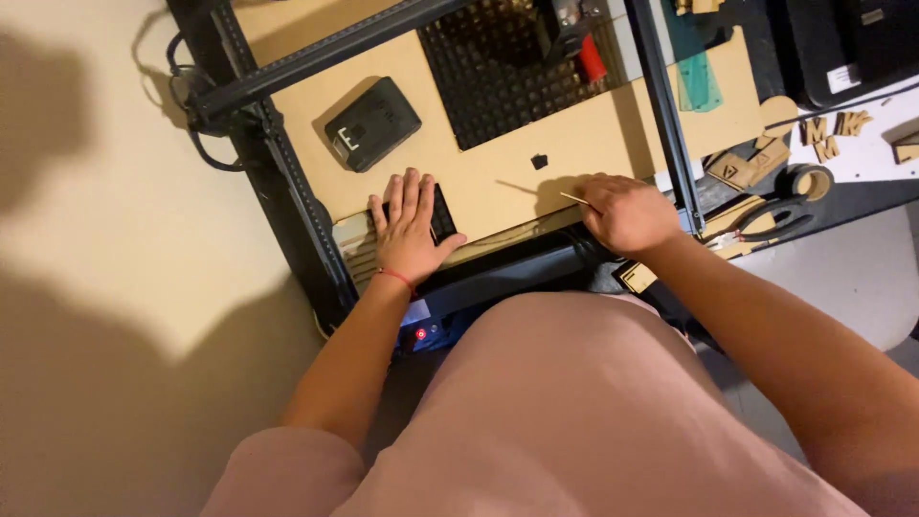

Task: Removing laser-cut wooden components from a template sheet, peeling off protective masking, and organizing them on a workbench.

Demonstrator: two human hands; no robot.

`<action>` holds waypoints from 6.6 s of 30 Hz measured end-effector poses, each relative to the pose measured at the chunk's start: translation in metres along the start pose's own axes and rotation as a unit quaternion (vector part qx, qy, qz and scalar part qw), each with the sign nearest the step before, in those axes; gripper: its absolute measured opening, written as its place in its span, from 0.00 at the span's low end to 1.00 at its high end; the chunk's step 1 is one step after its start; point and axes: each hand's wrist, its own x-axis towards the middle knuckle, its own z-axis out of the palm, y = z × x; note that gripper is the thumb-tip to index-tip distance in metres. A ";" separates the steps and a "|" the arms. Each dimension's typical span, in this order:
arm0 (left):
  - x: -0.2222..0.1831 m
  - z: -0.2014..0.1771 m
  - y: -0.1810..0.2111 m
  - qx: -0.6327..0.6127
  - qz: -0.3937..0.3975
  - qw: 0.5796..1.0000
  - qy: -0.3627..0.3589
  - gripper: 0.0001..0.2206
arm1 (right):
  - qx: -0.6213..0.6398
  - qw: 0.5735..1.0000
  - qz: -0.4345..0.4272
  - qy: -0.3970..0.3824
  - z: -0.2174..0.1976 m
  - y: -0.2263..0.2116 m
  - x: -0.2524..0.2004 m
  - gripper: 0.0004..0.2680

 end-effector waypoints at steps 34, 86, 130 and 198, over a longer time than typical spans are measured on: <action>-0.001 -0.026 -0.009 -0.008 0.024 0.995 -0.100 0.50 | -0.047 0.988 0.135 -0.065 -0.008 -0.012 -0.002 0.09; 0.009 -0.064 -0.026 -0.082 0.030 0.996 0.012 0.28 | -0.035 0.930 0.291 -0.221 0.029 -0.008 0.044 0.10; -0.023 -0.077 0.024 -0.083 -0.182 0.979 0.025 0.56 | -0.023 0.879 0.422 -0.219 -0.024 -0.028 0.013 0.13; -0.009 -0.068 0.052 -0.003 -0.136 0.987 -0.086 0.50 | 0.155 0.880 0.448 0.036 0.014 0.002 -0.021 0.12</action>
